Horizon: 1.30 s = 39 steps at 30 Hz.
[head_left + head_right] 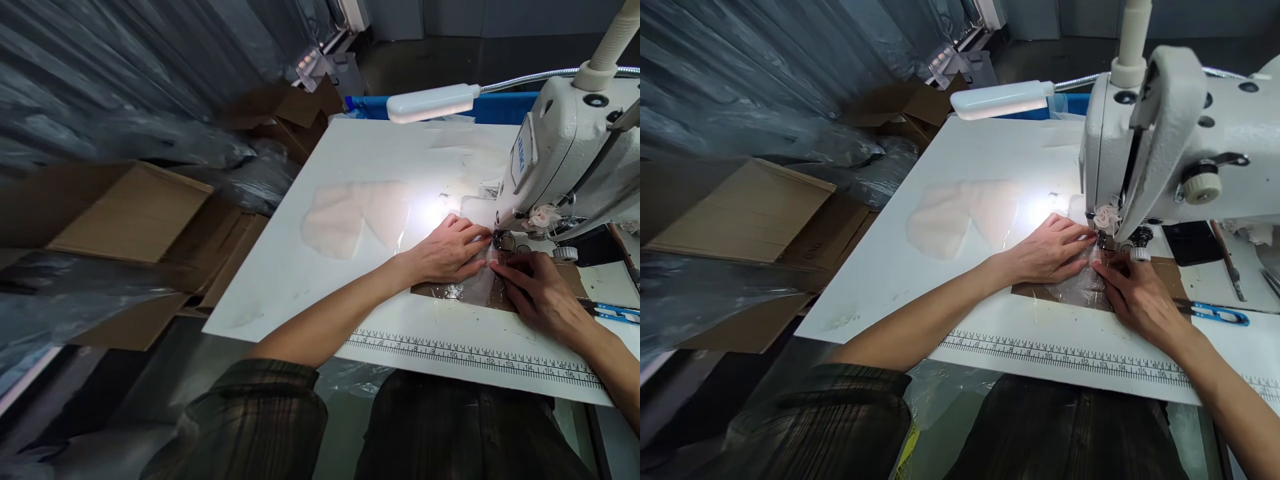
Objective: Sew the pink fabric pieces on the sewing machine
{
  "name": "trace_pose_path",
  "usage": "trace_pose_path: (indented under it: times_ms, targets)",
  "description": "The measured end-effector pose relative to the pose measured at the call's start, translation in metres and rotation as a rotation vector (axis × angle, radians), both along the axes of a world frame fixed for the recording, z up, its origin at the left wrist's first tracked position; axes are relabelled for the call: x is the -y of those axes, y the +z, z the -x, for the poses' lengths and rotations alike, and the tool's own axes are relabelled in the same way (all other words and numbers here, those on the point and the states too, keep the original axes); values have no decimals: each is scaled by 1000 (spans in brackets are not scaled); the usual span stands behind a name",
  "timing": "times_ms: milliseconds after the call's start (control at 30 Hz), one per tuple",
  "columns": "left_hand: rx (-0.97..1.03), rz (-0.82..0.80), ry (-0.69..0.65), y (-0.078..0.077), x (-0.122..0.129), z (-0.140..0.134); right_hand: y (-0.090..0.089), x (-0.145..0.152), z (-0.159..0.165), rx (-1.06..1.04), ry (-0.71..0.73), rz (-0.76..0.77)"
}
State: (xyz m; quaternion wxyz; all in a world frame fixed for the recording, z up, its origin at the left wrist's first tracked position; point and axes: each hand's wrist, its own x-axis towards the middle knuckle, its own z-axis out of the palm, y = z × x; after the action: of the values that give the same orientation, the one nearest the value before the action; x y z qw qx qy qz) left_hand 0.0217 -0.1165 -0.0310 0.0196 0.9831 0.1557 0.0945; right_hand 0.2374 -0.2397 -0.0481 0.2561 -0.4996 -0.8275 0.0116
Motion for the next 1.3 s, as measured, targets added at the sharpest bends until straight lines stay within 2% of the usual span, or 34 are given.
trace_pose_path:
  times_ms: [367, 700, 900, 1100, 1300]
  targets:
    - [102, -26, -37, -12, -3, 2, -1, 1, -1, -10, 15, -18]
    - [67, -45, -22, -8, 0, -1, -1, -2, 0, -54, 17, -28]
    - [62, -103, -1, -10, 3, -2, -2, -4, -1, -35, 31, -38]
    - [146, -202, 25, -12, 9, -4, -1, -5, -3, -28, 43, -56]
    - [267, -273, -188, -22, 7, -8, 0, -4, -4, -6, 33, -44]
